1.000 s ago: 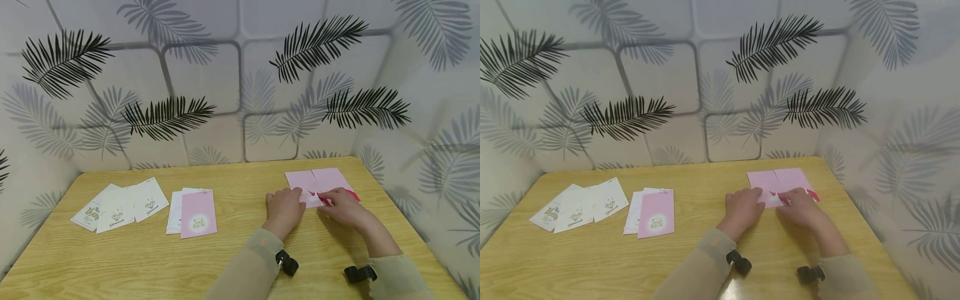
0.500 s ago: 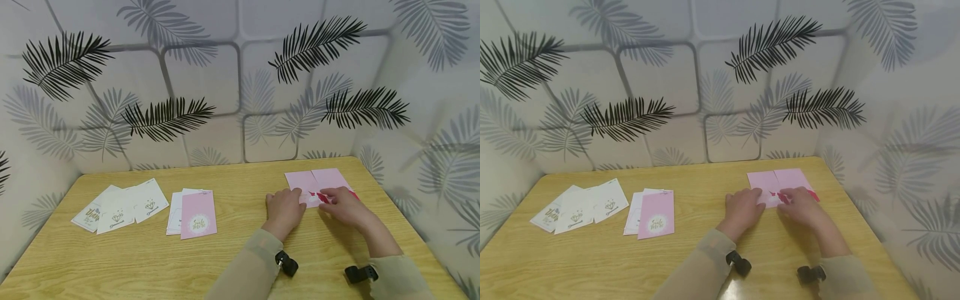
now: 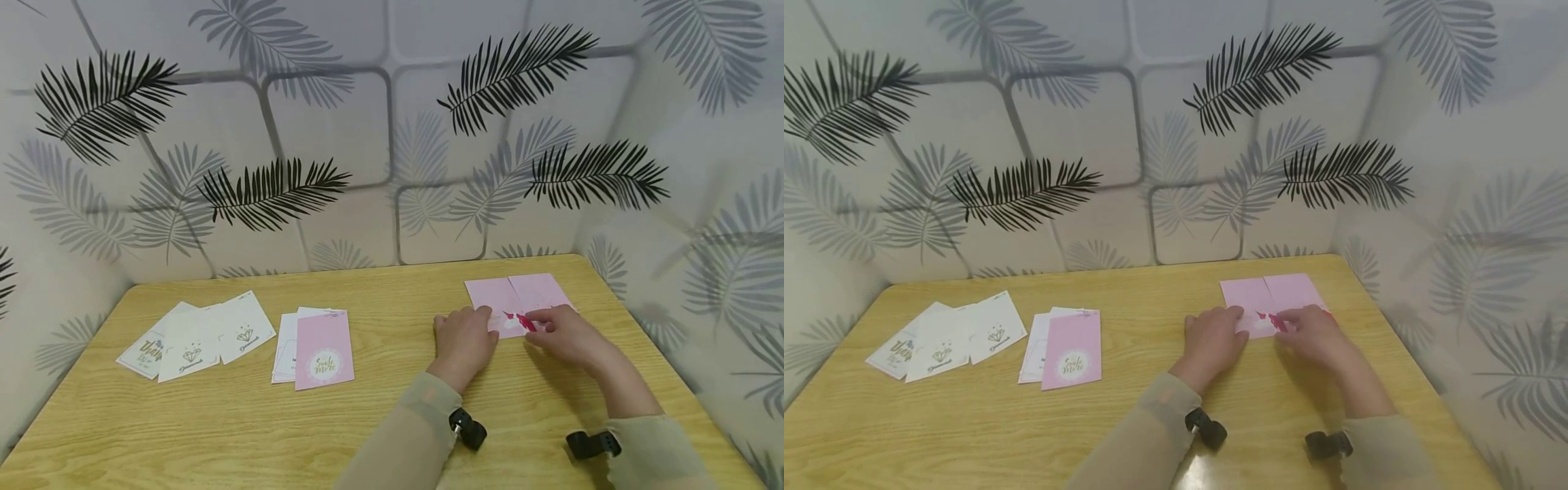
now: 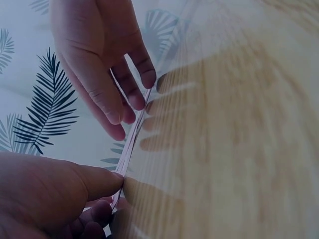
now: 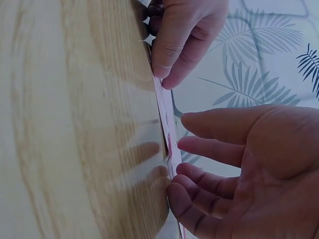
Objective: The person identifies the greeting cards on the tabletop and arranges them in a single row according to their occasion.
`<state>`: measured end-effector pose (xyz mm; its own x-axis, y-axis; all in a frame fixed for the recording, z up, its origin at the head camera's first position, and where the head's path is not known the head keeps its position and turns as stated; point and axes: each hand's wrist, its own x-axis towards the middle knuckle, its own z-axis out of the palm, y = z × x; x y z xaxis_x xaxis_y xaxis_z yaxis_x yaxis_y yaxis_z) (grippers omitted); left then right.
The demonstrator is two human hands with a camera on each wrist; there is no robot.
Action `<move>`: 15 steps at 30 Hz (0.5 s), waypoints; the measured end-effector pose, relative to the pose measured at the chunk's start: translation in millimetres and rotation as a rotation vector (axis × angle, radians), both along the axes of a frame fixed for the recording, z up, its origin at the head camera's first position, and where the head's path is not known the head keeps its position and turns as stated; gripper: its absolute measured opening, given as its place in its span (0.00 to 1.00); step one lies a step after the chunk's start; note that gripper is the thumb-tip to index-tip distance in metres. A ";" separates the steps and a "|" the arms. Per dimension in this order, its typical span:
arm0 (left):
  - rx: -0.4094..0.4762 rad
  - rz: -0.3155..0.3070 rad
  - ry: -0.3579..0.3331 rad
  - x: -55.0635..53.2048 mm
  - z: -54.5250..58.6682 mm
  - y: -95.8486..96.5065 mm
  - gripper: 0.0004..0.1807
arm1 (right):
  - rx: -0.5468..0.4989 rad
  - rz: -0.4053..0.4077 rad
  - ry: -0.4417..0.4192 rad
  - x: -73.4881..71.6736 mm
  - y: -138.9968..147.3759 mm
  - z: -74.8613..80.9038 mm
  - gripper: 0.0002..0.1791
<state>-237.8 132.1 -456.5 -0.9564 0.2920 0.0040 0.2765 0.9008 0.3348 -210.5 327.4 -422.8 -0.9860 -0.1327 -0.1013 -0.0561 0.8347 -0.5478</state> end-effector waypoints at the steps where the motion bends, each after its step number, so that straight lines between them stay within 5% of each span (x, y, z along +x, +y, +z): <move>1: -0.001 0.001 -0.002 -0.2 0.0 0.1 0.24 | 0.006 0.013 0.010 -0.4 -0.2 -1.3 0.24; 15: -0.003 0.008 -0.012 0.1 0.4 0.5 0.24 | 0.087 0.038 0.069 1.5 -5.1 -4.9 0.21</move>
<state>-237.7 132.6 -456.1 -0.9587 0.2841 -0.0082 0.2650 0.9039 0.3356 -209.1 322.3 -427.6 -0.9854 -0.1641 -0.0458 -0.1241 0.8753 -0.4673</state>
